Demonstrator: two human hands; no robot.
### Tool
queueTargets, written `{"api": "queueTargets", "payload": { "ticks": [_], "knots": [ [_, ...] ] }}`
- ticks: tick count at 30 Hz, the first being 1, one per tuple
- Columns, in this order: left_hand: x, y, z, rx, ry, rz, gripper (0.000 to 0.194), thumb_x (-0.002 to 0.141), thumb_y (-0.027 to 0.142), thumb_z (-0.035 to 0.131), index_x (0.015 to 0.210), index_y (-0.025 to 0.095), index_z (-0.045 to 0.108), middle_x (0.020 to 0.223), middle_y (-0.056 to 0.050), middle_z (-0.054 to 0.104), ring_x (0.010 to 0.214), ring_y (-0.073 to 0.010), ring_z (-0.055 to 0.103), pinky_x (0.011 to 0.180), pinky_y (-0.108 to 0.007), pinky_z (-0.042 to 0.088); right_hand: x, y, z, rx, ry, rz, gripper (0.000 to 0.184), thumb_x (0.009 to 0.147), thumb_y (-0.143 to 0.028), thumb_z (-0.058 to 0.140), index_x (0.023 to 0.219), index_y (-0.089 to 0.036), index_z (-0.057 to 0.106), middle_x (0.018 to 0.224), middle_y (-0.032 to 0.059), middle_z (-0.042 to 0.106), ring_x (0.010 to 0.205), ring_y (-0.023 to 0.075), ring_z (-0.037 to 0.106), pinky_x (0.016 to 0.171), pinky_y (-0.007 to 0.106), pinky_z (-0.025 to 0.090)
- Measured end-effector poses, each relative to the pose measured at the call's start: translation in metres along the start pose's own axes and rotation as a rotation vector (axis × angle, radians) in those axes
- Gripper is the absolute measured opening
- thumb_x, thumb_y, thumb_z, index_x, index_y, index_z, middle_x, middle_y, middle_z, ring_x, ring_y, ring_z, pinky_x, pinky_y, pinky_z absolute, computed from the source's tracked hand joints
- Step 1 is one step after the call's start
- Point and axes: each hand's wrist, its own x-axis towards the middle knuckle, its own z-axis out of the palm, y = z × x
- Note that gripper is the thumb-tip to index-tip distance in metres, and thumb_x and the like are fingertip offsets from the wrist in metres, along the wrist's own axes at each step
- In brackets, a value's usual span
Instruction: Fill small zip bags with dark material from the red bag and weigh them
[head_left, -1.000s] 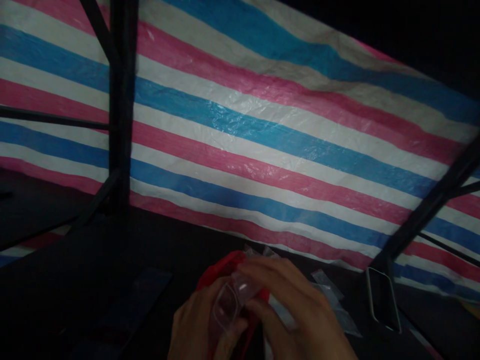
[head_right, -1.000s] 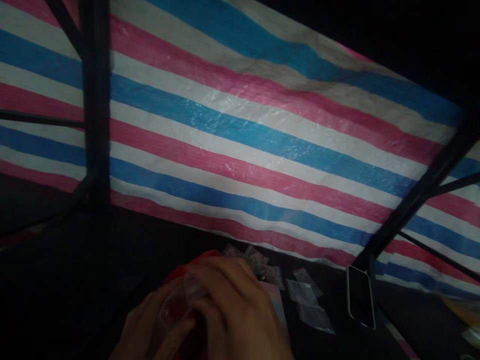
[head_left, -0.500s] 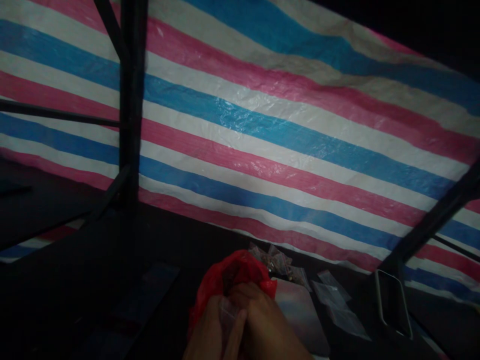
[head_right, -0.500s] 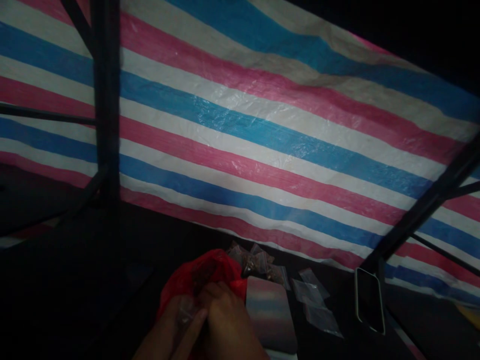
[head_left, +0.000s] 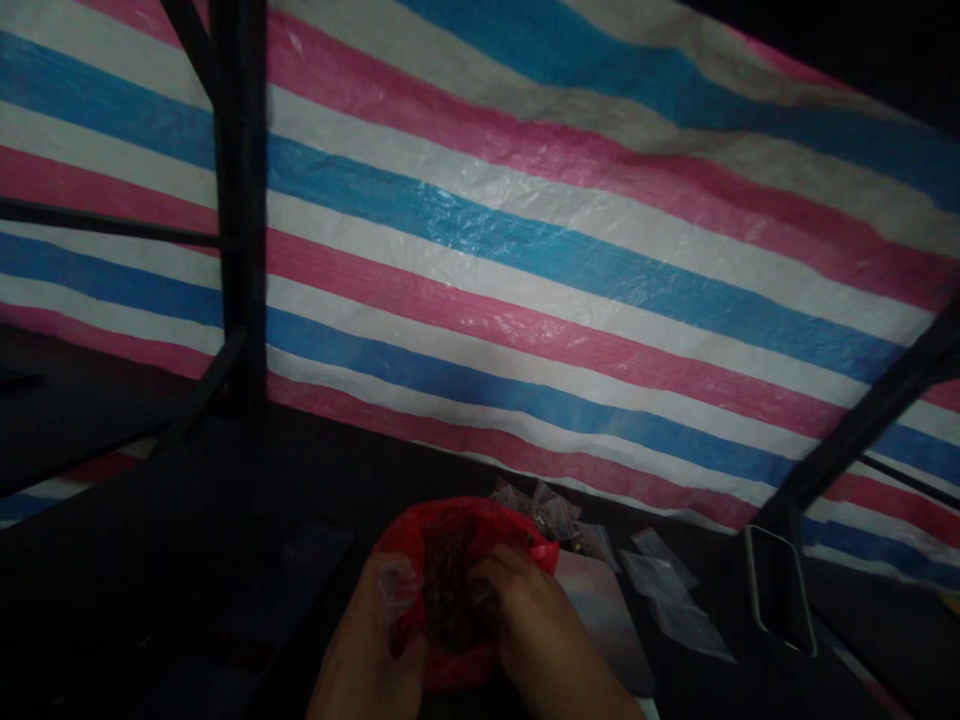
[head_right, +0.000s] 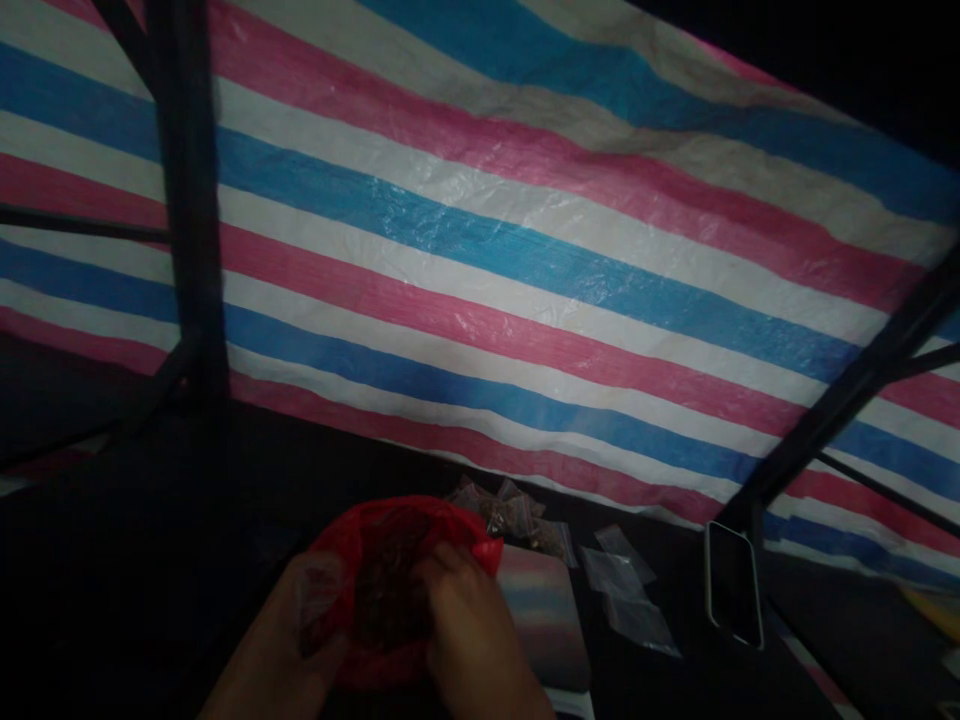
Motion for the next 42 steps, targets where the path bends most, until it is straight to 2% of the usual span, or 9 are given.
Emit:
{"api": "queueTargets", "payload": {
  "ticks": [5, 9, 12, 17, 24, 28, 32, 37, 42],
  "knots": [
    [-0.004, -0.016, -0.002, 0.049, -0.096, 0.072, 0.032, 0.079, 0.024, 0.052, 0.107, 0.025, 0.069, 0.114, -0.011, 0.080, 0.114, -0.0334, 0.077, 0.104, -0.050, 0.062, 0.001, -0.003, -0.008, -0.060, -0.052, 0.037, 0.067, 0.071, 0.009, 0.048, 0.126, -0.017, 0.075, 0.135, 0.0120, 0.075, 0.127, 0.0261, 0.069, 0.109, 0.034, 0.050],
    [-0.004, -0.002, 0.003, -0.037, -0.111, -0.066, 0.035, 0.073, 0.032, 0.057, 0.106, 0.023, 0.067, 0.113, -0.014, 0.082, 0.112, -0.0365, 0.079, 0.102, -0.053, 0.062, 0.003, -0.009, 0.002, 0.039, -0.003, 0.013, 0.059, 0.076, 0.007, 0.051, 0.121, -0.020, 0.077, 0.130, 0.0100, 0.077, 0.123, 0.0249, 0.072, 0.106, 0.034, 0.052],
    [0.000, 0.008, 0.002, -0.126, -0.111, -0.155, 0.034, 0.069, 0.031, 0.058, 0.101, 0.024, 0.064, 0.108, -0.011, 0.082, 0.105, -0.0346, 0.080, 0.095, -0.049, 0.066, 0.005, -0.004, 0.012, 0.079, 0.026, 0.020, 0.061, 0.077, 0.007, 0.053, 0.127, -0.020, 0.076, 0.133, 0.0105, 0.076, 0.125, 0.0252, 0.071, 0.108, 0.035, 0.053],
    [0.005, 0.001, -0.003, -0.161, -0.045, -0.180, 0.032, 0.068, 0.028, 0.062, 0.100, 0.025, 0.063, 0.099, -0.008, 0.082, 0.102, -0.0328, 0.081, 0.093, -0.046, 0.066, 0.006, 0.001, 0.015, 0.033, 0.043, 0.054, 0.068, 0.076, 0.011, 0.047, 0.132, -0.015, 0.074, 0.145, 0.0173, 0.069, 0.135, 0.0298, 0.066, 0.115, 0.044, 0.049],
    [0.003, 0.025, 0.002, -0.294, -0.064, -0.236, 0.034, 0.059, 0.030, 0.063, 0.092, 0.023, 0.066, 0.097, -0.009, 0.081, 0.101, -0.0330, 0.081, 0.095, -0.046, 0.065, 0.005, -0.007, 0.020, 0.209, 0.078, -0.034, 0.059, 0.075, 0.007, 0.052, 0.118, -0.022, 0.079, 0.125, 0.0091, 0.078, 0.120, 0.0239, 0.072, 0.106, 0.033, 0.053],
    [0.006, 0.030, -0.001, -0.369, -0.087, -0.255, 0.036, 0.058, 0.035, 0.064, 0.092, 0.022, 0.066, 0.095, -0.009, 0.079, 0.099, -0.0322, 0.081, 0.092, -0.044, 0.066, 0.005, -0.003, 0.028, 0.361, 0.098, 0.013, 0.055, 0.072, 0.005, 0.056, 0.112, -0.022, 0.081, 0.118, 0.0079, 0.080, 0.114, 0.0249, 0.074, 0.100, 0.033, 0.055],
    [0.007, 0.024, -0.001, -0.401, -0.094, -0.251, 0.037, 0.058, 0.033, 0.062, 0.093, 0.022, 0.065, 0.098, -0.010, 0.080, 0.101, -0.0341, 0.080, 0.090, -0.046, 0.066, 0.005, 0.002, 0.034, 0.429, 0.136, 0.117, 0.052, 0.073, 0.003, 0.059, 0.114, -0.021, 0.081, 0.119, 0.0083, 0.079, 0.117, 0.0273, 0.073, 0.105, 0.038, 0.054],
    [0.001, 0.015, 0.002, -0.201, -0.104, -0.151, 0.041, 0.075, 0.042, 0.068, 0.111, 0.022, 0.066, 0.114, -0.013, 0.081, 0.113, -0.0357, 0.078, 0.102, -0.052, 0.062, 0.007, 0.008, 0.032, 0.658, 0.145, 0.136, 0.051, 0.075, -0.002, 0.059, 0.119, -0.020, 0.078, 0.124, 0.0093, 0.080, 0.120, 0.0276, 0.074, 0.108, 0.043, 0.055],
    [-0.005, 0.007, 0.005, -0.060, -0.145, -0.056, 0.042, 0.090, 0.046, 0.061, 0.125, 0.025, 0.066, 0.125, -0.012, 0.081, 0.120, -0.0324, 0.077, 0.114, -0.054, 0.053, 0.003, 0.003, 0.002, 0.893, 0.184, 0.079, 0.035, 0.080, -0.019, 0.071, 0.115, -0.023, 0.077, 0.115, 0.0085, 0.083, 0.110, 0.0270, 0.078, 0.101, 0.043, 0.059]
  ]
}}
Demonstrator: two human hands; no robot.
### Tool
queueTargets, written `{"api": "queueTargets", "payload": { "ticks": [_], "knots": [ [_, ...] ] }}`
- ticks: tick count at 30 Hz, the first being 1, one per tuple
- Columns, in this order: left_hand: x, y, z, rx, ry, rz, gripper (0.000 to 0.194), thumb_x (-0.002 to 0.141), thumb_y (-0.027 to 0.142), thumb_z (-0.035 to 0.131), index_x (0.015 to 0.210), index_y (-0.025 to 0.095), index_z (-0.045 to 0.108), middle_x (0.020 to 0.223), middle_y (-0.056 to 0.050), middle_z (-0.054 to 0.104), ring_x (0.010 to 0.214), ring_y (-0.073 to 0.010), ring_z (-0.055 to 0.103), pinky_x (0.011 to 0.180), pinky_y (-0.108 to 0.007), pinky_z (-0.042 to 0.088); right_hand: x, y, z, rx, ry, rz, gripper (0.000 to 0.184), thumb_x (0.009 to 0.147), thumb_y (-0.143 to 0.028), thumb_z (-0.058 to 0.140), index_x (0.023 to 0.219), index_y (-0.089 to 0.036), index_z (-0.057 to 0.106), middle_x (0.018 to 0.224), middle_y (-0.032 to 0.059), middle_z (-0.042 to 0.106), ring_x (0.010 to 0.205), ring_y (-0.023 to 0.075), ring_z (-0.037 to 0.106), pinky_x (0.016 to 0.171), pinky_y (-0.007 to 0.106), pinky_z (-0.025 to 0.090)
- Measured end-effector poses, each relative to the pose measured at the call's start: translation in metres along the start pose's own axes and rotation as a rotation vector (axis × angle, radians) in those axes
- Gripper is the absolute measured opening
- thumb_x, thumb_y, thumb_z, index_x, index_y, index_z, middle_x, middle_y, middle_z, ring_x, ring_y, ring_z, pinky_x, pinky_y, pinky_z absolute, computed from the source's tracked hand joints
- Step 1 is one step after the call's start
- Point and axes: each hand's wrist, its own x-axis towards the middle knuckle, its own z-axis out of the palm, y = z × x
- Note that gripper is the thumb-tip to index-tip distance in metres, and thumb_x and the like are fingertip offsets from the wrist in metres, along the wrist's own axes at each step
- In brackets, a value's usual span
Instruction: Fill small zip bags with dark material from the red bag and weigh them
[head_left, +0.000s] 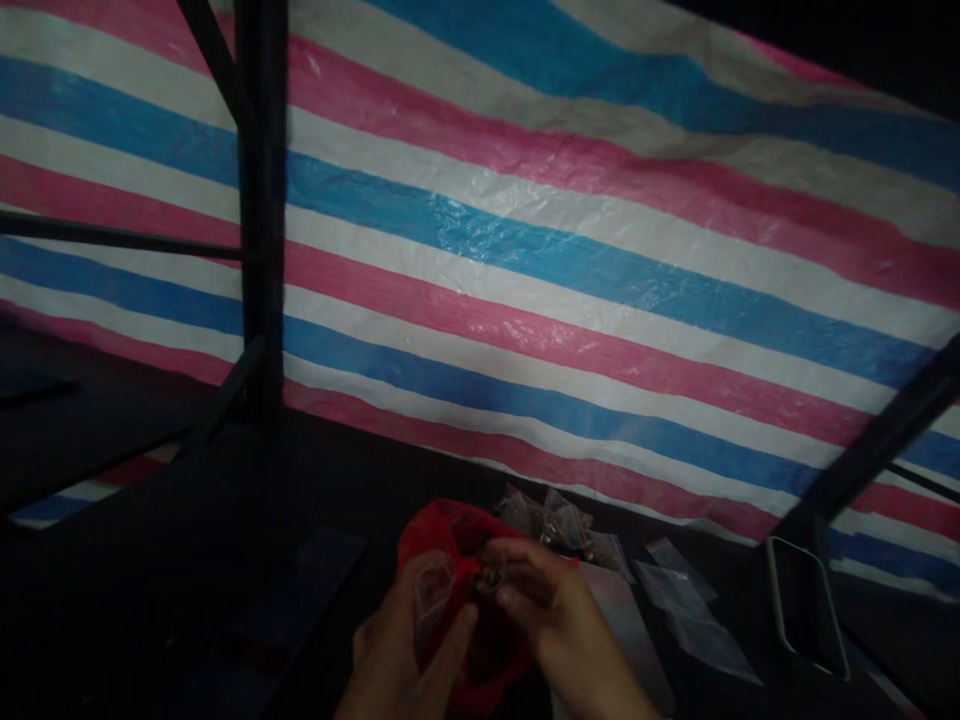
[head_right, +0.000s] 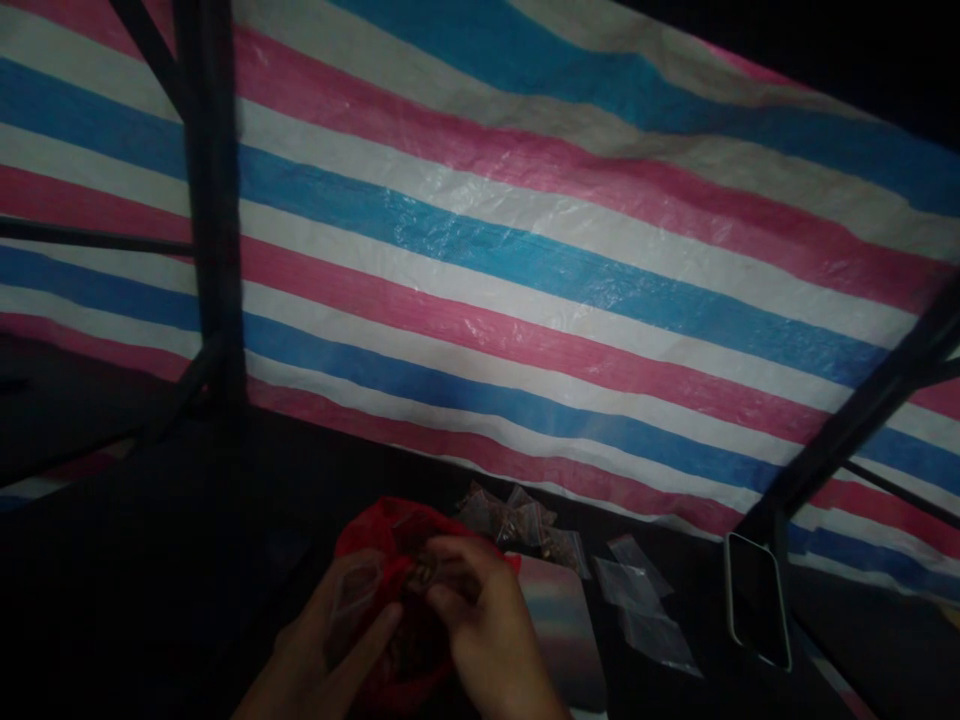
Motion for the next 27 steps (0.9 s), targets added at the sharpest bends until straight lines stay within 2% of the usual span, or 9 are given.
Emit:
{"api": "queueTargets", "payload": {
  "ticks": [3, 7, 11, 13, 17, 22, 25, 27],
  "knots": [
    [-0.002, 0.001, 0.002, 0.054, 0.001, 0.036, 0.038, 0.092, 0.048, 0.058, 0.123, 0.028, 0.068, 0.125, -0.009, 0.081, 0.122, -0.0313, 0.075, 0.112, -0.053, 0.053, -0.003, -0.020, -0.008, 0.023, -0.038, -0.028, 0.033, 0.085, -0.028, 0.075, 0.117, -0.024, 0.076, 0.118, 0.0097, 0.082, 0.114, 0.0278, 0.077, 0.102, 0.043, 0.059],
    [0.000, -0.006, 0.008, 0.231, 0.119, 0.129, 0.033, 0.097, 0.046, 0.052, 0.121, 0.030, 0.069, 0.118, -0.007, 0.083, 0.116, -0.0318, 0.075, 0.109, -0.054, 0.053, -0.008, -0.036, -0.007, -0.061, -0.059, -0.020, 0.037, 0.088, -0.023, 0.068, 0.124, -0.024, 0.073, 0.126, 0.0100, 0.078, 0.117, 0.0276, 0.075, 0.105, 0.045, 0.057],
    [0.008, -0.025, 0.011, 0.386, 0.022, 0.297, 0.033, 0.098, 0.038, 0.056, 0.128, 0.030, 0.067, 0.128, -0.008, 0.082, 0.116, -0.0300, 0.075, 0.106, -0.053, 0.050, -0.012, -0.049, 0.000, -0.330, -0.060, -0.153, 0.044, 0.084, -0.005, 0.061, 0.120, -0.026, 0.076, 0.124, 0.0063, 0.076, 0.117, 0.0238, 0.073, 0.107, 0.039, 0.056],
    [0.011, -0.030, 0.011, 0.421, -0.020, 0.325, 0.035, 0.097, 0.031, 0.055, 0.129, 0.029, 0.067, 0.128, -0.008, 0.082, 0.117, -0.0297, 0.076, 0.107, -0.054, 0.048, -0.014, -0.057, 0.004, -0.505, -0.121, -0.216, 0.050, 0.083, 0.002, 0.056, 0.120, -0.025, 0.078, 0.125, 0.0066, 0.074, 0.119, 0.0223, 0.071, 0.107, 0.035, 0.056],
    [0.007, -0.028, 0.013, 0.358, -0.053, 0.253, 0.038, 0.098, 0.033, 0.051, 0.132, 0.026, 0.067, 0.131, -0.010, 0.079, 0.125, -0.0319, 0.072, 0.113, -0.058, 0.046, -0.016, -0.071, 0.008, -0.749, -0.265, -0.213, 0.066, 0.078, 0.008, 0.053, 0.132, -0.023, 0.075, 0.137, 0.0096, 0.067, 0.126, 0.0246, 0.068, 0.107, 0.035, 0.056],
    [0.000, -0.022, 0.010, 0.197, -0.101, 0.153, 0.049, 0.098, 0.047, 0.052, 0.141, 0.027, 0.063, 0.143, -0.012, 0.072, 0.136, -0.0355, 0.063, 0.110, -0.052, 0.053, -0.017, -0.078, 0.008, -0.833, -0.348, -0.230, 0.080, 0.073, 0.011, 0.050, 0.142, -0.026, 0.069, 0.143, 0.0067, 0.066, 0.130, 0.0233, 0.066, 0.111, 0.033, 0.054],
    [-0.001, -0.017, 0.004, 0.135, -0.136, 0.128, 0.050, 0.096, 0.052, 0.054, 0.140, 0.029, 0.063, 0.144, -0.011, 0.071, 0.133, -0.0351, 0.065, 0.111, -0.051, 0.053, -0.015, -0.073, 0.005, -0.828, -0.289, -0.343, 0.075, 0.078, 0.009, 0.049, 0.140, -0.028, 0.069, 0.140, 0.0064, 0.068, 0.126, 0.0217, 0.069, 0.105, 0.030, 0.057],
    [0.000, -0.011, 0.001, 0.101, -0.085, 0.066, 0.050, 0.097, 0.054, 0.051, 0.137, 0.028, 0.064, 0.139, -0.012, 0.072, 0.130, -0.0354, 0.065, 0.111, -0.053, 0.052, -0.013, -0.066, 0.003, -0.786, -0.139, -0.426, 0.063, 0.087, 0.005, 0.047, 0.136, -0.027, 0.071, 0.137, 0.0078, 0.069, 0.121, 0.0202, 0.071, 0.101, 0.029, 0.058]
  ]
}}
